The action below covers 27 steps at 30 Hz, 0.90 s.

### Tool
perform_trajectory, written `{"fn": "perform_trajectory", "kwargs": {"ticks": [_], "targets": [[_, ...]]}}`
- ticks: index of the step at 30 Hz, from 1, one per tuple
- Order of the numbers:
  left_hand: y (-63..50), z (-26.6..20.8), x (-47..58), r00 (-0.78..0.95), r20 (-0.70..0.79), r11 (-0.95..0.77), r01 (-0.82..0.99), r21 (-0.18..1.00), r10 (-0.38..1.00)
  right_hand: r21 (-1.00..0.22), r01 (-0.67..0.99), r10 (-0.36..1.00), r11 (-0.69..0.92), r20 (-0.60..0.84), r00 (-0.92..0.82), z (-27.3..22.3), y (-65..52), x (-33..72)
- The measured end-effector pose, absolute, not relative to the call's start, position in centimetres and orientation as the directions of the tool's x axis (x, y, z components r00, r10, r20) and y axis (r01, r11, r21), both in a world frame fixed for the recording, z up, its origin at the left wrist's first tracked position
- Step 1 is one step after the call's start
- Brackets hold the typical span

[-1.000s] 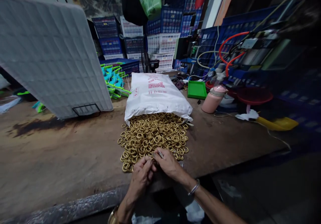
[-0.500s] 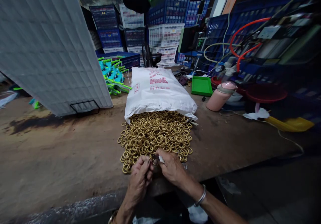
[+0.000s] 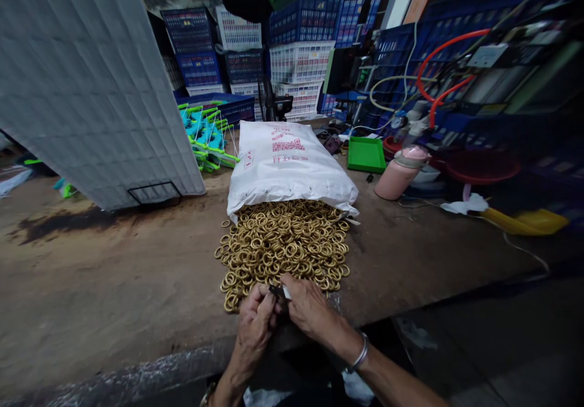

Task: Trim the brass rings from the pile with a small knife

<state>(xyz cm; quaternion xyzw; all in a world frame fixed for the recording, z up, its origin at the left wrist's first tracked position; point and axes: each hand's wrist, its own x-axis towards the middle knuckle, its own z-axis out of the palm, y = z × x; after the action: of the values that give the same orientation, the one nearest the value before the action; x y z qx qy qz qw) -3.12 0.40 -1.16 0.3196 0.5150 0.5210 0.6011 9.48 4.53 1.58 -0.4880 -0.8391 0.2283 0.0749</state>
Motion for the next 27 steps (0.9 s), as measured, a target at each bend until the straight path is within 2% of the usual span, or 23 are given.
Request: {"fn": "perform_trajectory", "kwargs": {"ticks": [3, 8, 10, 12, 14, 16, 18, 21, 24, 27], "targets": [[-0.4, -0.9, -3.4, -0.054, -0.296, 0.267, -0.304, 0.914, 0.954, -0.432, 0.797, 0.85, 0.423, -0.115, -0.514, 2.0, 4.4, 9.1], [-2.2, 1.1, -3.4, -0.064, -0.323, 0.273, -0.395, 0.877, 0.944, -0.41, 0.827, 0.894, 0.384, -0.06, -0.445, 0.5, 4.7, 9.3], [-2.7, 2.0, -3.5, -0.042, -0.327, 0.27, -0.473, 0.839, 0.944, -0.505, 0.773, 0.893, 0.383, -0.009, -0.449, 0.3, 4.9, 9.3], [-2.7, 2.4, -3.6, -0.013, -0.348, 0.284, -0.548, 0.786, 0.937, -0.67, 0.671, 0.909, 0.316, 0.01, -0.417, 0.6, 4.9, 9.1], [-2.6, 2.5, -3.7, 0.005, -0.359, 0.29, -0.599, 0.747, 0.933, -0.826, 0.538, 0.922, 0.167, -0.062, -0.381, 1.1, 4.7, 8.7], [-2.5, 2.4, -3.8, 0.008, -0.357, 0.285, -0.621, 0.73, 0.934, -0.914, 0.406, 0.9, 0.008, -0.171, -0.401, 1.3, 4.3, 8.2], [-2.5, 2.2, -3.8, 0.007, -0.356, 0.283, -0.62, 0.731, 0.934, -0.947, 0.304, 0.862, -0.105, -0.239, -0.448, 1.1, 3.7, 8.0], [-2.6, 1.9, -3.7, 0.001, -0.338, 0.267, -0.612, 0.744, 0.941, -0.965, 0.19, 0.83, -0.178, -0.251, -0.498, 0.4, 3.0, 7.8], [-2.8, 1.5, -3.7, -0.025, -0.362, 0.276, -0.6, 0.751, 0.932, -0.976, 0.161, 0.827, -0.149, -0.213, -0.52, 0.2, 2.6, 7.7], [-2.8, 0.9, -3.8, -0.057, -0.427, 0.32, -0.575, 0.753, 0.902, -0.97, 0.236, 0.873, -0.064, -0.169, -0.458, 0.5, 2.6, 7.7]]}}
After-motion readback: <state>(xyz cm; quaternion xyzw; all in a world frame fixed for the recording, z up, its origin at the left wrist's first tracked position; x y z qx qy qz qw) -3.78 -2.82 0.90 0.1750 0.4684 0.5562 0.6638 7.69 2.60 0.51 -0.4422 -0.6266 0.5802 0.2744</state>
